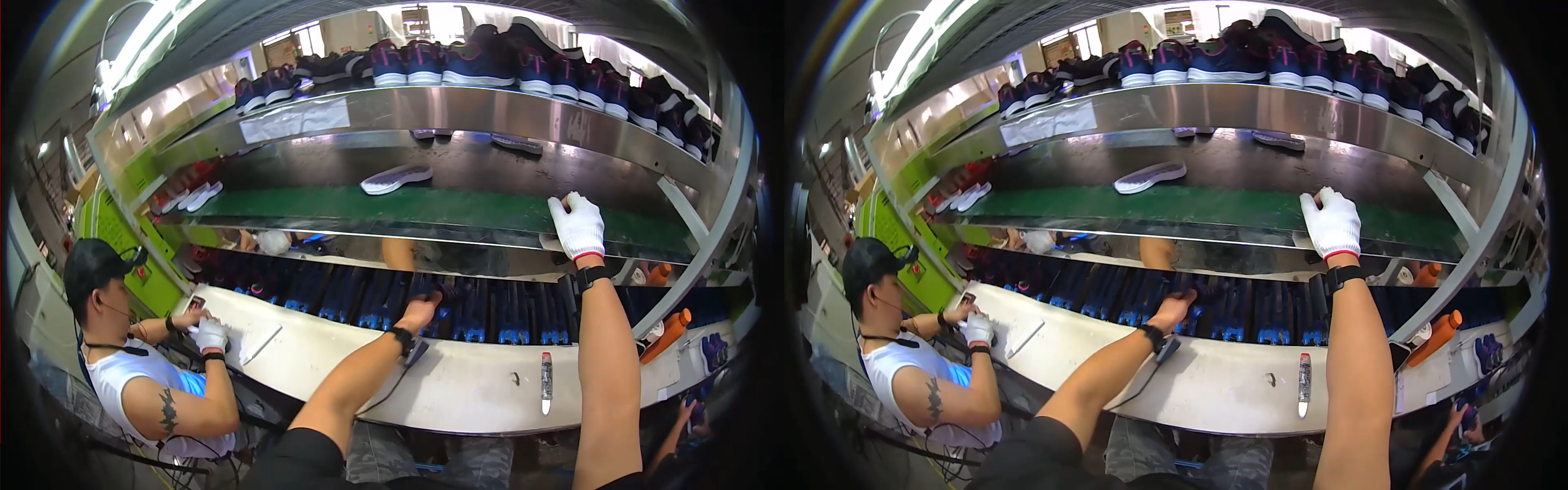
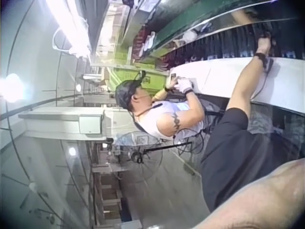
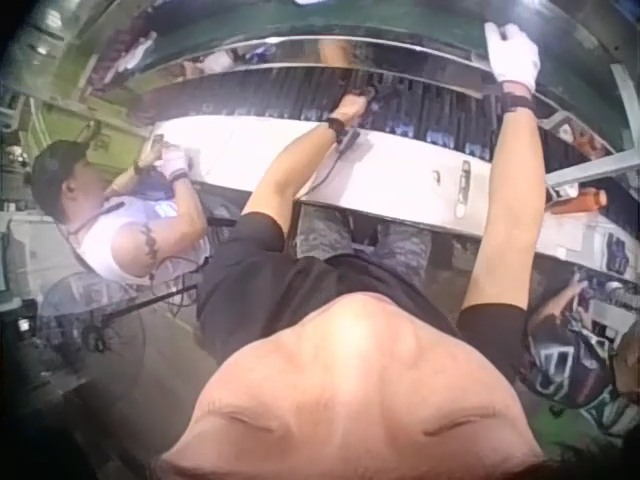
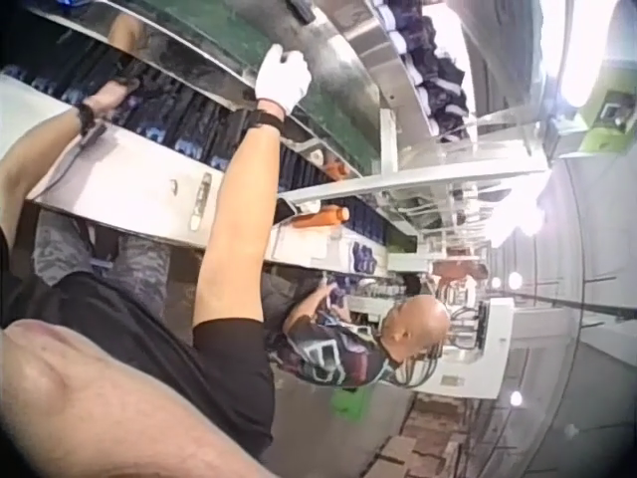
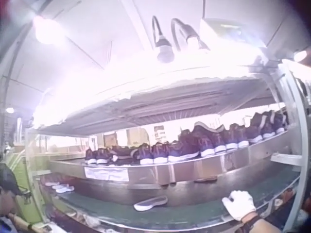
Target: The worker is inserting insoles into shoe uppers and placing the finished components onto a tiered drying or assembly rack.
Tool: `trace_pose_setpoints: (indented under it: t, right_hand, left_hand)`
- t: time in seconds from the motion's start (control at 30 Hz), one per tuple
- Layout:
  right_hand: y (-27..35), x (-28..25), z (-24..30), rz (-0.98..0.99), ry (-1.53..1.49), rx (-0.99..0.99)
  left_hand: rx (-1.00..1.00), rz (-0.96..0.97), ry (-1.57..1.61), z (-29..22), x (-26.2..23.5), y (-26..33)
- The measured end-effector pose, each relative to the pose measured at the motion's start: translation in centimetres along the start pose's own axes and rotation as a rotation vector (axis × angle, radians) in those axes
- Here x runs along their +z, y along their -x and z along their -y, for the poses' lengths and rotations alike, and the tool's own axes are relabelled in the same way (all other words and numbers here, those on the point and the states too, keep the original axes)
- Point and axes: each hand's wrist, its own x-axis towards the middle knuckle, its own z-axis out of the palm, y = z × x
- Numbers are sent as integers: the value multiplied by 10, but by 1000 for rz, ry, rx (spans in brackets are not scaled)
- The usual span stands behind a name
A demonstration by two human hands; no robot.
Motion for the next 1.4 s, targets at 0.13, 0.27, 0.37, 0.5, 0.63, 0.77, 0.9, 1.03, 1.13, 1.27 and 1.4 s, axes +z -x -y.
trace_pose_setpoints:
  t: [0.13,0.27,0.37,0.5,0.63,0.77,0.9,1.03,1.13,1.27,1.4]
  right_hand:
    - [-2,-7,-1,113,108,-5]
    - [2,13,43,140,129,-190]
    - [22,29,149,293,-58,-411]
    - [33,103,237,359,-26,-586]
    - [19,108,277,543,12,-473]
    - [23,105,256,457,-189,-504]
    - [53,86,235,338,-304,-577]
    - [108,52,160,81,-496,-664]
    - [178,-12,109,-152,-678,-779]
    - [285,-25,26,-42,-799,-643]
    - [384,8,-29,287,-896,-22]
  left_hand:
    - [165,149,118,8,-55,110]
    - [141,14,-82,46,-141,204]
    - [379,-203,-350,40,-150,231]
    - [813,8,-708,-14,-109,237]
    - [561,287,-1046,-26,-77,217]
    - [834,116,-570,-61,-47,263]
    - [1058,101,-173,-44,-17,296]
    - [1162,82,-188,-25,-36,306]
    - [1082,-85,-398,-29,-64,325]
    - [854,-74,-218,-26,-64,337]
    - [671,-96,182,-7,-46,344]
